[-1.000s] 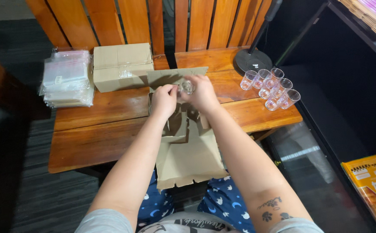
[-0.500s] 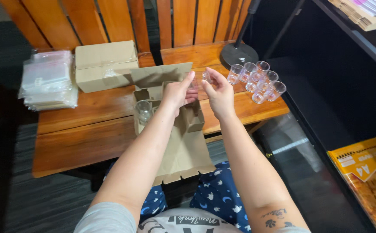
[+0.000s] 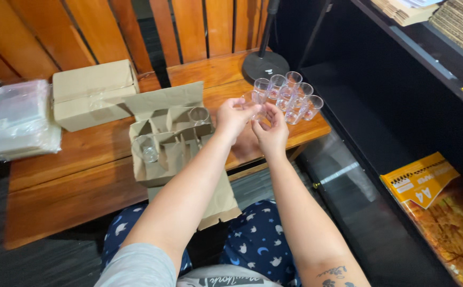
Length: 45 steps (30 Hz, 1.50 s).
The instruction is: The person opens a cardboard box containing small clear glasses. They remove each glass one by one and place them on the wooden bench next to the box.
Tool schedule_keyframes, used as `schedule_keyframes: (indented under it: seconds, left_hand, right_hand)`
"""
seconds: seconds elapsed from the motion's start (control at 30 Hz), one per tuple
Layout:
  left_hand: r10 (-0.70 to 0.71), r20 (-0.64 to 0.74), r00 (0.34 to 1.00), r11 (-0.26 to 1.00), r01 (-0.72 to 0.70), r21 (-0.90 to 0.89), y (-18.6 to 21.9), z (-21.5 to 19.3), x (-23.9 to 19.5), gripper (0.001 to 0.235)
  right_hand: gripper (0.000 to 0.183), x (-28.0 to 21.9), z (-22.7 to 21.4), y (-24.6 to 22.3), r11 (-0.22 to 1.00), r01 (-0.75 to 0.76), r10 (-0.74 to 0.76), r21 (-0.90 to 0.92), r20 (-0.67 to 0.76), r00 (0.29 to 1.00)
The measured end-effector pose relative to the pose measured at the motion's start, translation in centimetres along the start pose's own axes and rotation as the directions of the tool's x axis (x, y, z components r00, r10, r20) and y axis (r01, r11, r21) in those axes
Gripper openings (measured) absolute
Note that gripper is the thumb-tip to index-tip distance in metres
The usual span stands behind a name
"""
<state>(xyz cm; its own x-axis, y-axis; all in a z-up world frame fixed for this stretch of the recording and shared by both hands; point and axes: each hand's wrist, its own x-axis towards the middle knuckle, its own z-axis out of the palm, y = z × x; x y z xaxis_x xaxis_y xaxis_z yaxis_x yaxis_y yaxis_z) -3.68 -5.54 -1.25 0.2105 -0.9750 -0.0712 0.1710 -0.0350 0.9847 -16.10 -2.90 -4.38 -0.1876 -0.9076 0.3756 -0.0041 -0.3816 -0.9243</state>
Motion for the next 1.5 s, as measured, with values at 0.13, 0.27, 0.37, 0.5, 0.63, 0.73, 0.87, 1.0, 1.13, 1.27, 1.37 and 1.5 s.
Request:
schedule_keyframes:
  seconds: [0.13, 0.27, 0.37, 0.5, 0.63, 0.73, 0.87, 1.0, 1.13, 1.27, 1.37, 1.5]
  left_hand:
    - [0.002, -0.003, 1.000, 0.984, -0.002, 0.176, -0.9, 2.2, 0.3, 0.077]
    - [0.086, -0.078, 0.993, 0.837, -0.030, 0.546, -3.1, 4.2, 1.8, 0.071]
    - [0.064, -0.087, 0.994, 0.805, 0.000, 0.593, -3.9, 5.6, 2.5, 0.062]
    - [0.055, -0.091, 0.994, 0.779, 0.014, 0.627, -4.6, 6.8, 3.3, 0.067]
    - [0.110, -0.111, 0.988, 0.782, -0.018, 0.623, -5.0, 7.3, 3.8, 0.071]
    - [0.142, -0.125, 0.982, 0.795, -0.038, 0.606, -5.5, 7.6, 4.5, 0.071]
    - [0.139, -0.126, 0.982, 0.776, -0.029, 0.630, -5.7, 8.1, 5.1, 0.071]
    - [0.185, -0.143, 0.972, 0.746, -0.044, 0.665, -6.0, 8.4, 5.5, 0.067]
    - [0.194, -0.166, 0.967, 0.725, -0.027, 0.688, -7.3, 8.4, 6.1, 0.068]
    - [0.157, -0.167, 0.973, 0.719, 0.004, 0.695, -7.9, 8.3, 6.7, 0.063]
    - [0.154, -0.155, 0.976, 0.722, -0.004, 0.692, -7.5, 8.5, 6.0, 0.062]
    - [0.161, -0.141, 0.977, 0.745, -0.027, 0.667, -7.6, 8.5, 6.0, 0.063]
  right_hand:
    - [0.062, 0.6, -1.4, 1.7, 0.991, -0.060, 0.045, -0.120, -0.127, 0.991]
    - [0.055, 1.7, -2.9, 4.8, 0.935, -0.015, -0.062, -0.354, -0.207, 0.976]
    - [0.055, 1.6, -3.0, 5.3, 0.933, -0.003, -0.079, -0.360, -0.212, 0.974]
    - [0.061, 2.4, -3.4, 6.4, 0.925, -0.097, 0.020, -0.368, -0.206, 0.978]
    - [0.074, 2.3, -3.0, 5.5, 0.972, -0.139, 0.109, -0.190, -0.158, 0.981]
    - [0.074, 2.3, -3.1, 5.3, 0.981, -0.158, 0.143, -0.117, -0.126, 0.982]
    - [0.072, 2.4, -3.4, 5.0, 0.971, -0.163, 0.145, -0.174, -0.114, 0.983]
    - [0.077, 2.3, -2.9, 3.9, 0.965, -0.175, 0.157, -0.197, -0.106, 0.982]
    - [0.082, 2.2, -2.9, 3.7, 0.954, -0.232, 0.217, -0.187, -0.095, 0.971]
    - [0.083, 2.0, -2.9, 3.1, 0.963, -0.231, 0.221, -0.139, -0.082, 0.972]
    - [0.084, 2.3, -2.9, 4.6, 0.966, -0.228, 0.218, -0.124, -0.084, 0.972]
    - [0.086, 2.2, -3.1, 4.5, 0.963, -0.235, 0.224, -0.130, -0.096, 0.970]
